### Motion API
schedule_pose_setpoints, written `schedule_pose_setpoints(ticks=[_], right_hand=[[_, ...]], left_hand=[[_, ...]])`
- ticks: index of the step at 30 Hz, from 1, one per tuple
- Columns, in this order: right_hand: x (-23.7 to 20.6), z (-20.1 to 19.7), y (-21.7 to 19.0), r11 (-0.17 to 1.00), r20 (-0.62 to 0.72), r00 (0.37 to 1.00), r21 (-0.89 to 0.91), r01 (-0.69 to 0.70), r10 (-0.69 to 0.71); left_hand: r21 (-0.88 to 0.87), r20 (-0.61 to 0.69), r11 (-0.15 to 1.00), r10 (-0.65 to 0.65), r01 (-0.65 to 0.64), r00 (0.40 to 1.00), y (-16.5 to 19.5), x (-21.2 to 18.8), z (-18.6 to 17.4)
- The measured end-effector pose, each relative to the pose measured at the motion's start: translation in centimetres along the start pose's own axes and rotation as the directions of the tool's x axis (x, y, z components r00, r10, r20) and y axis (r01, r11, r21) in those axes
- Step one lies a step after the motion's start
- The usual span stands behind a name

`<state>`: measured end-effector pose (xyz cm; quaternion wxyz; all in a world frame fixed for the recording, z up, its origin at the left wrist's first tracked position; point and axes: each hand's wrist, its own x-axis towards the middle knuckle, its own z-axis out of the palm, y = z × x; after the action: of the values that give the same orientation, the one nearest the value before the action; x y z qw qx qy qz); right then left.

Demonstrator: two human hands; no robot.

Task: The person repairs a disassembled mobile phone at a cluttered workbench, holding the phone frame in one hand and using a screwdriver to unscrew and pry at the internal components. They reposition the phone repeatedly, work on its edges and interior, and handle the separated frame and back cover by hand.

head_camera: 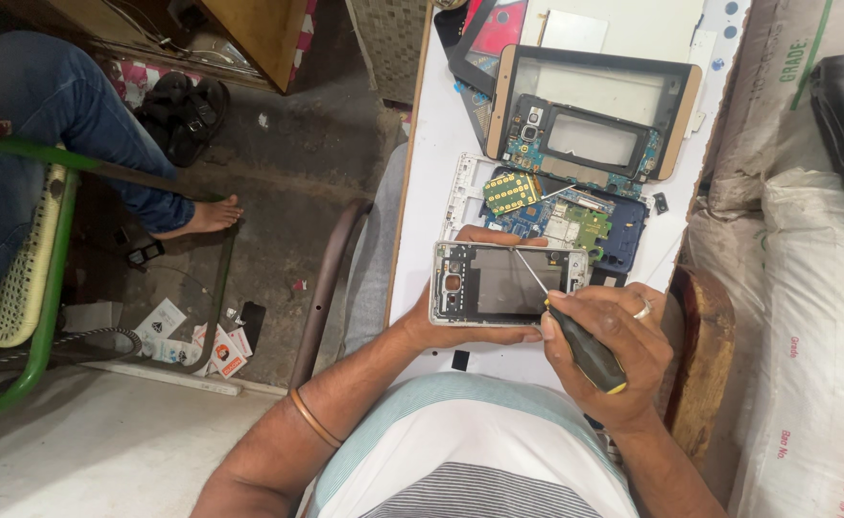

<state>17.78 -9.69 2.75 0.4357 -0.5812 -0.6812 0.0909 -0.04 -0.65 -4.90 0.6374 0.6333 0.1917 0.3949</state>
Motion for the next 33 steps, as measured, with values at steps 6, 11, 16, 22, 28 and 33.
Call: schedule_pose_setpoints(ticks=[6, 11, 16, 22, 28, 33], right_hand=[[0.1, -0.1, -0.1, 1.000, -0.005, 1.000, -0.009, -0.024, 0.024], [0.3, -0.5, 0.0, 1.000, -0.006, 1.000, -0.004, -0.015, 0.015], [0.2, -0.7, 0.3, 0.999, -0.019, 0.999, 0.009, -0.043, 0.043], [-0.2, -1.5, 1.0, 0.995, -0.039, 0.994, 0.008, -0.099, 0.099], [-0.8, -3.1, 2.0, 0.982, -0.031, 0.986, -0.087, -0.169, 0.167], [-1.0, -4.0, 2.8, 0.979, -0.037, 0.983, -0.089, -0.181, 0.178]], left_hand=[[-0.004, 0.000, 1.000, 0.003, -0.003, 1.000, 0.0, 0.0, -0.1], [0.052, 0.006, 0.999, 0.013, -0.014, 1.000, 0.0, 0.1, -0.1], [0.027, -0.014, 1.000, -0.006, 0.006, 1.000, 0.1, -0.1, 0.1], [-0.074, 0.018, 0.996, -0.043, 0.044, 0.999, 0.0, -0.2, 0.1], [0.051, 0.002, 0.998, 0.020, -0.020, 1.000, -0.4, -0.1, 0.1], [-0.002, 0.011, 1.000, -0.012, 0.012, 1.000, -0.4, -0.2, 0.2]])
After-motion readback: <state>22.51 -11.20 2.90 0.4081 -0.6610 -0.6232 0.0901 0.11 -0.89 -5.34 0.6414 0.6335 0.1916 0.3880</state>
